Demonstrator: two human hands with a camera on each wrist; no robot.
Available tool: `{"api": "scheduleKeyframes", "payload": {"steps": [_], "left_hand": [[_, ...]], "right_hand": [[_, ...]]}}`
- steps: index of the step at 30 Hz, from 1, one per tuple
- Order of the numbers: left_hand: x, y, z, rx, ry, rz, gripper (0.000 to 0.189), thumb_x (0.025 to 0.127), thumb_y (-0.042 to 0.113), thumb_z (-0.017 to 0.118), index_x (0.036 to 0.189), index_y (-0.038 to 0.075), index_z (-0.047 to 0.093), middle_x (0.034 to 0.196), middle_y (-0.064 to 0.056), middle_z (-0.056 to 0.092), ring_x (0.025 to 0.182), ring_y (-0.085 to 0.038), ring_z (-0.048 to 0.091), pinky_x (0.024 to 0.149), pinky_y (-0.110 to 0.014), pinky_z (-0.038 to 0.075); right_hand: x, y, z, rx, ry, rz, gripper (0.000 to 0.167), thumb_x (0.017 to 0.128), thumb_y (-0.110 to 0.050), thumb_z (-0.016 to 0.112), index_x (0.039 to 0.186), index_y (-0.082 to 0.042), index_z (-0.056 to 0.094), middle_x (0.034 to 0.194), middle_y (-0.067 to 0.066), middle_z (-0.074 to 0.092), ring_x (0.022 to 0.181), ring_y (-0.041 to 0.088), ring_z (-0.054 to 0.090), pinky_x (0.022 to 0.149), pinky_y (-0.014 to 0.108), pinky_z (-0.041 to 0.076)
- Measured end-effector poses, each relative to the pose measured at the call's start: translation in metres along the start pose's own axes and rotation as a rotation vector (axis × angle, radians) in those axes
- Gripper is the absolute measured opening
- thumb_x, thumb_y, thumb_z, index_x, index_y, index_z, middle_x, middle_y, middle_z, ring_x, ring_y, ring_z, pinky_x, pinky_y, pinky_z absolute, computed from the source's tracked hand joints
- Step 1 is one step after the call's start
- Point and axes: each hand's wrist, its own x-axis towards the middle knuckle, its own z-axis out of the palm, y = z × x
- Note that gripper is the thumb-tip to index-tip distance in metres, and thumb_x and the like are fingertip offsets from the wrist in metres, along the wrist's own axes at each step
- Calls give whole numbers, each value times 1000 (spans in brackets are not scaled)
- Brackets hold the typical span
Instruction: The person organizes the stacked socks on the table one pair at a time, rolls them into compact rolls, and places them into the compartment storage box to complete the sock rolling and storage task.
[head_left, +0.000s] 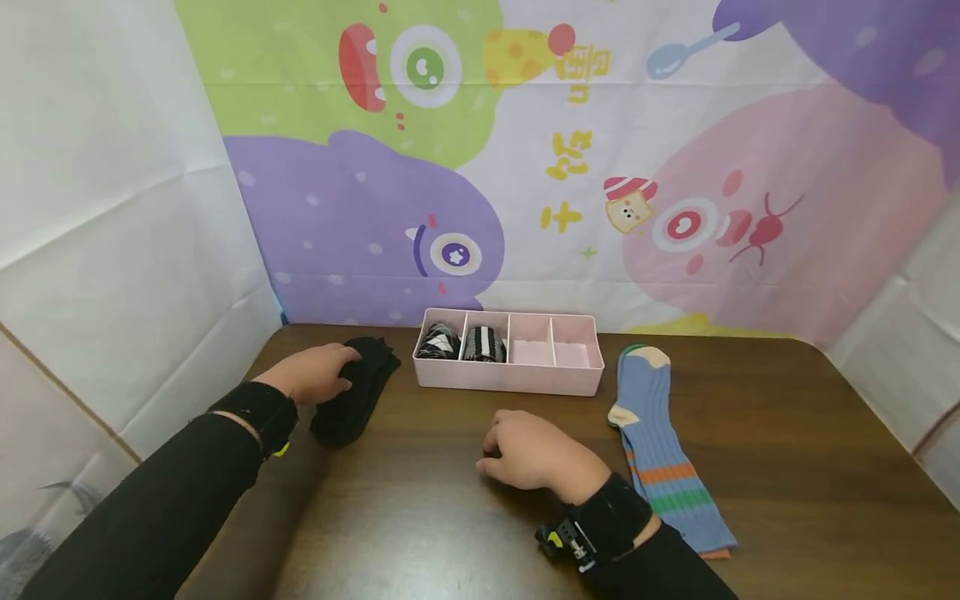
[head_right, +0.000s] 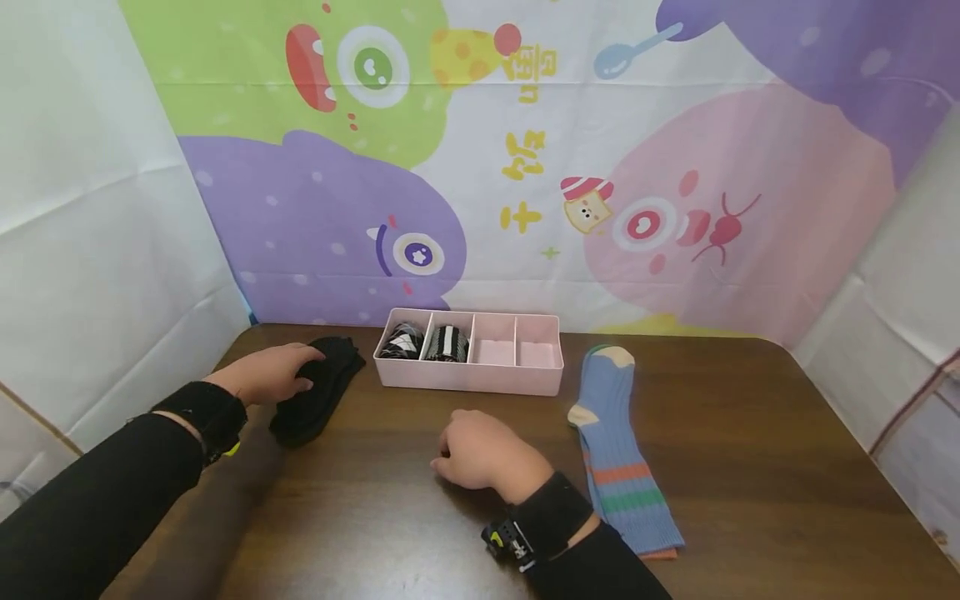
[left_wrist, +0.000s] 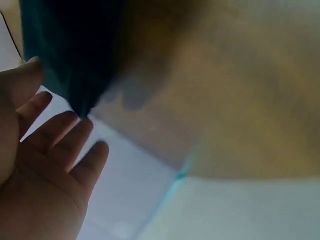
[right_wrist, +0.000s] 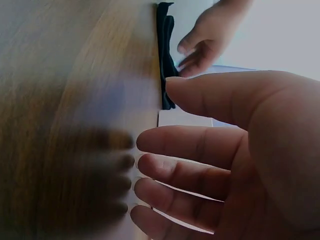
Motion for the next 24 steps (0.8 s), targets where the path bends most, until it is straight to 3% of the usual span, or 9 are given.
{"api": "scheduleKeyframes", "payload": {"steps": [4, 8, 11, 17, 24], "left_hand": [[-1, -15, 14, -62, 19, 21, 54, 98, 9, 68, 146, -7, 49, 150, -33, 44, 140, -49, 40, 112, -59, 35], [1, -14, 24, -95, -16, 19, 60, 100, 11, 65, 152, -7, 41, 157, -35, 32, 144, -52, 31, 114, -61, 29], [1, -6, 27, -116, -35, 2, 62, 103, 17, 62, 155, -5, 38, 160, -34, 27, 146, -51, 29, 114, -62, 28], [-4, 14, 33, -84, -22, 13, 63, 104, 26, 61, 156, -1, 38, 160, -34, 27, 146, -53, 28, 115, -64, 25], [-14, 39, 39, -69, 5, 20, 60, 103, 25, 62, 154, -1, 43, 158, -34, 32, 144, -52, 33, 114, -62, 28]], "right_hand": [[1, -7, 2, 2, -36, 15, 19, 96, -30, 72, 94, -12, 79, 85, -6, 57, 79, 13, 56, 75, 34, 50], [3, -13, 4, 8, -96, 17, 28, 99, -31, 68, 76, -16, 67, 69, -6, 52, 64, 12, 50, 64, 33, 45], [3, -15, 4, 4, -98, 21, 34, 101, -29, 65, 70, -18, 61, 64, -6, 50, 60, 12, 48, 62, 32, 43], [0, -16, -1, -37, -84, 28, 31, 101, -28, 66, 72, -17, 64, 66, -6, 54, 63, 12, 53, 66, 34, 47], [-5, -27, 0, -102, -122, 50, 27, 97, -37, 70, 85, -14, 74, 85, -2, 64, 82, 17, 63, 78, 37, 53]]}}
